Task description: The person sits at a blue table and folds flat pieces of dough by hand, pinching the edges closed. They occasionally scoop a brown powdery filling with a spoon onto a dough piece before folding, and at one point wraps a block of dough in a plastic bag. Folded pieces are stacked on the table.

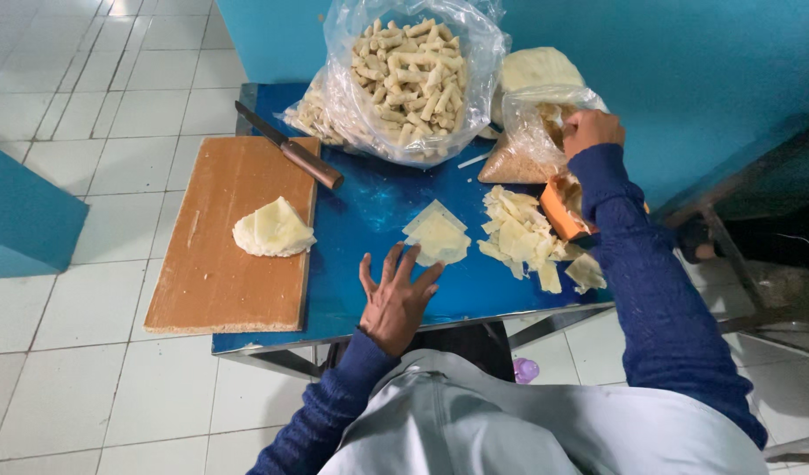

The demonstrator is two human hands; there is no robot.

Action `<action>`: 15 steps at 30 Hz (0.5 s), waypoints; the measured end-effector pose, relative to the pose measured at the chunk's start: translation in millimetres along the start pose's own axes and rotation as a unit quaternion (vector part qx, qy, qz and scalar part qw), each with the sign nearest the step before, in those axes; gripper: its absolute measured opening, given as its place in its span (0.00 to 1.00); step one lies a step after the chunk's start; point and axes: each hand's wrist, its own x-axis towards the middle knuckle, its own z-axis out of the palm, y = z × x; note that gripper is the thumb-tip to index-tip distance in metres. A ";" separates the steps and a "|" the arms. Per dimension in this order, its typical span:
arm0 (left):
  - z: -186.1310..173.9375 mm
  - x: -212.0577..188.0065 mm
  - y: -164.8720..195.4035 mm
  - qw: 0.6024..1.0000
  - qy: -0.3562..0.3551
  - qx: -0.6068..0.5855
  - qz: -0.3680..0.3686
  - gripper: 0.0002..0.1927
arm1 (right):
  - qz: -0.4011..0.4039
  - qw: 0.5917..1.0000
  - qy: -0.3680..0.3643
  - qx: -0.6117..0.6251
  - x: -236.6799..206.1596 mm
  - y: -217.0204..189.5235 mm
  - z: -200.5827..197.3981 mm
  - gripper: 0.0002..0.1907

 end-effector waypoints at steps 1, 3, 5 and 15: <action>0.7 0.2 -1.6 1.000 0.010 -0.005 0.004 0.18 | 0.015 1.000 -0.001 0.017 0.0 0.4 0.2 0.05; 3.4 0.2 -5.3 0.996 0.006 -0.071 -0.059 0.20 | -0.013 0.998 0.007 0.054 -2.8 12.5 -1.9 0.06; 7.6 2.6 -10.1 0.996 0.026 -0.058 -0.059 0.17 | -0.019 0.996 0.001 0.092 -8.1 25.0 -4.9 0.06; 21.6 25.7 -7.3 0.987 0.059 -0.055 -0.139 0.14 | -0.031 0.958 -0.072 0.276 -93.3 13.3 -70.0 0.10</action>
